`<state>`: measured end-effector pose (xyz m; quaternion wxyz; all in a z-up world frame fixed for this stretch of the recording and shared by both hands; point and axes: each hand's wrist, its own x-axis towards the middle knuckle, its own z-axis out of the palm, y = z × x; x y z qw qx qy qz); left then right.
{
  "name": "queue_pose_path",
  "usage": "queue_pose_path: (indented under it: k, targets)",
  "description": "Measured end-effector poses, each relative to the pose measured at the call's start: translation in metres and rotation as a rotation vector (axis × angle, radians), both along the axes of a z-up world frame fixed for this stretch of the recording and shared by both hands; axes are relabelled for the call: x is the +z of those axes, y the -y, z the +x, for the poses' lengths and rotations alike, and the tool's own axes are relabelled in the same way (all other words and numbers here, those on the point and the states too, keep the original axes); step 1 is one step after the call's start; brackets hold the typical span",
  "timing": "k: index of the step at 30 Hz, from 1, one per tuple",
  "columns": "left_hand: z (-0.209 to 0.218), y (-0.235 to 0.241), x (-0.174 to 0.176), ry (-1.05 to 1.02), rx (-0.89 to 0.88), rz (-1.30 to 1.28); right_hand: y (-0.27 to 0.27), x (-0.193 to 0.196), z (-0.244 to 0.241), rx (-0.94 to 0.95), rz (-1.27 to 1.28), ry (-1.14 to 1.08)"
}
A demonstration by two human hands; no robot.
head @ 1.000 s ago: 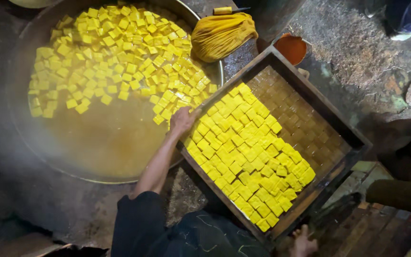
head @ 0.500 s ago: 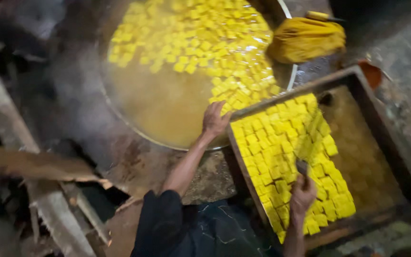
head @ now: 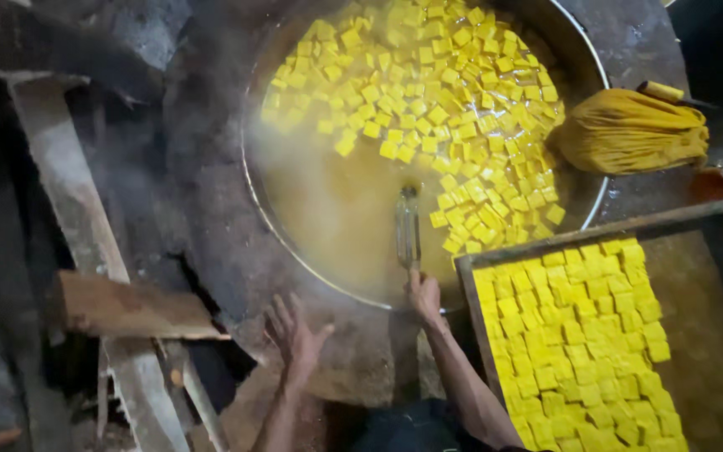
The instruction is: The person uses a slotted metal tool to scoop yellow tofu cubes from a large steaming pot and arranges them in a rectangular tray. The person repeatedly transfers batches of tofu from the pot to the tray, filling the tray with neatly aligned cubes.
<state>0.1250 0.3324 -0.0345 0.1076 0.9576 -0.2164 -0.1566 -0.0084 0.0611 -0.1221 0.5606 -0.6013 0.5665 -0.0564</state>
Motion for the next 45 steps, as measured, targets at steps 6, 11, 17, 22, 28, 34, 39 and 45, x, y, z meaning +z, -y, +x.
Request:
queue_pose_path:
  k: [6, 11, 17, 22, 28, 34, 39, 45]
  targets:
    - [0.007, 0.012, 0.022, -0.125, 0.031, 0.072, 0.035, -0.041, 0.106, -0.264, 0.246, 0.157]
    - [0.007, 0.013, 0.024, -0.112, 0.052, 0.048, 0.093, -0.054, 0.123, -0.089, -0.332, 0.052]
    - [0.008, 0.018, 0.021, -0.162, 0.04, 0.071, 0.145, -0.038, 0.114, 0.154, -0.454, -0.413]
    - [0.011, 0.02, 0.022, -0.227, 0.077, 0.145, 0.183, -0.021, 0.168, 0.114, -0.369, -0.187]
    - [0.008, 0.017, 0.02, -0.185, 0.069, 0.089, 0.169, 0.002, 0.183, -0.084, -0.076, 0.01]
    - [0.006, 0.012, 0.005, -0.122, 0.045, 0.074, 0.171, -0.006, 0.194, -0.215, 0.007, 0.106]
    - [0.006, 0.013, -0.005, -0.184, 0.1, 0.157, 0.183, -0.024, 0.194, -0.228, -0.246, -0.001]
    - [0.002, 0.014, 0.003, -0.217, 0.102, 0.15, 0.159, -0.027, 0.174, -0.265, -0.286, 0.213]
